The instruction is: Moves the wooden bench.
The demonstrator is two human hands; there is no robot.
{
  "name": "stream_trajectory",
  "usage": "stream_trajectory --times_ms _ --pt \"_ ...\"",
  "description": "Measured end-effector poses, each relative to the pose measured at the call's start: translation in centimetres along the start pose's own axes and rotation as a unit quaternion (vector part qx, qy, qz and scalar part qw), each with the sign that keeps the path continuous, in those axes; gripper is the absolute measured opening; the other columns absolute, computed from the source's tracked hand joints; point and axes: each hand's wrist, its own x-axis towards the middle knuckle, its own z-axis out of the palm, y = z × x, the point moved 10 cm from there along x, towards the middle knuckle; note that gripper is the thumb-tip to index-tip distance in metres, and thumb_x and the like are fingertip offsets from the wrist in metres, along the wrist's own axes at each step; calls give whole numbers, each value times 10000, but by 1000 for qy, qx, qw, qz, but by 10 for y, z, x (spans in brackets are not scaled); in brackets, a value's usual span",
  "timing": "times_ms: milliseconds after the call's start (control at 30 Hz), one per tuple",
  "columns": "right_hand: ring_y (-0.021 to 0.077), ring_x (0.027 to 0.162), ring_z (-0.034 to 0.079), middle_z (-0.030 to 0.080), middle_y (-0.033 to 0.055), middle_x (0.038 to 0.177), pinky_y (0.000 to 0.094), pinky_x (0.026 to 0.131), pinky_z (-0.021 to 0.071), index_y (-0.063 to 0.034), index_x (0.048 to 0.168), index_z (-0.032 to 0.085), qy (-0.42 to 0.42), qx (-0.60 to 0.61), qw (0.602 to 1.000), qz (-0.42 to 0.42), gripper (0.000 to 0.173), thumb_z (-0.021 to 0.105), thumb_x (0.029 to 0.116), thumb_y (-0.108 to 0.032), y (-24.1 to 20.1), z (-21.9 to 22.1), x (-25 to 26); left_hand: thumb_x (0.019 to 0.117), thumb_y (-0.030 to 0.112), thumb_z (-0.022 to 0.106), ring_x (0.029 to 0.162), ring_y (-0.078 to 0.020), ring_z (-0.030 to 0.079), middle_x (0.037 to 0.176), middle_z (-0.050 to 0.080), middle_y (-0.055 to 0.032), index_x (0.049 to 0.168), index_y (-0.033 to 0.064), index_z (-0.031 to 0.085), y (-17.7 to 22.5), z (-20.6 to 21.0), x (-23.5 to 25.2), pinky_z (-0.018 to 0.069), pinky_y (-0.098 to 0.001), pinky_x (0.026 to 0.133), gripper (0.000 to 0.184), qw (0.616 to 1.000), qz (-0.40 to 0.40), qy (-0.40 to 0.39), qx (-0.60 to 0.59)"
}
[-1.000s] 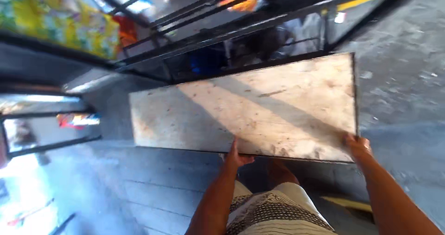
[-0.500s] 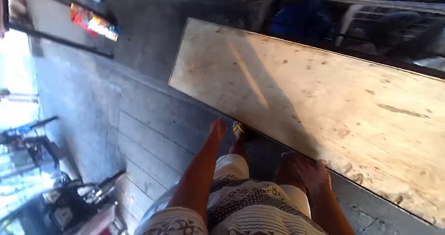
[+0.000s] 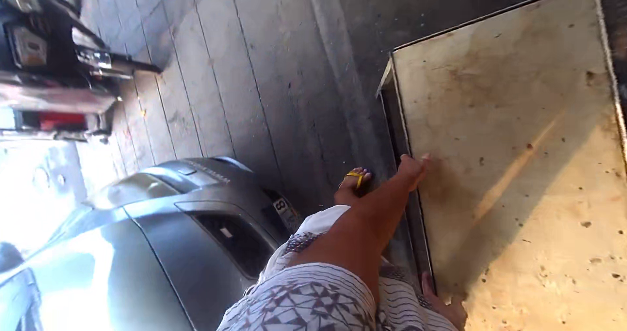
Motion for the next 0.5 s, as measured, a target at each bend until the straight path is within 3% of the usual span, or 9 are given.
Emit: stream_trajectory --times_ms 133,300,400,500 --pt "254 1410 508 429 119 1579 396 1095 510 -153 1597 232 29 73 997 -10 623 267 1102 -530 12 -20 30 1087 437 465 1217 -431 600 1323 587 -317 1472 -17 421 3 -12 -1 499 -574 993 597 992 22 -25 122" --pt "274 1411 509 466 121 1548 412 1106 506 -134 1572 282 28 119 993 0 649 331 1081 -555 22 -42 48 1079 449 474 1212 -441 604 1281 607 -320 1432 -31 460 -19 -23 15 490 -609 1002 595 991 37 4 128" --pt "283 1382 529 478 121 1530 446 1079 520 -142 1552 320 42 129 991 -4 598 353 1087 -517 26 -42 41 1076 484 460 1144 -433 637 1282 602 -309 1464 3 428 -37 -33 13 540 -604 928 618 994 35 3 104" --pt "294 1370 526 471 115 1528 494 1054 523 -163 1544 336 56 134 989 -8 567 352 1093 -505 24 -35 32 1058 518 484 1179 -415 628 1340 591 -271 1495 58 419 -46 -42 10 531 -610 957 637 995 25 24 91"
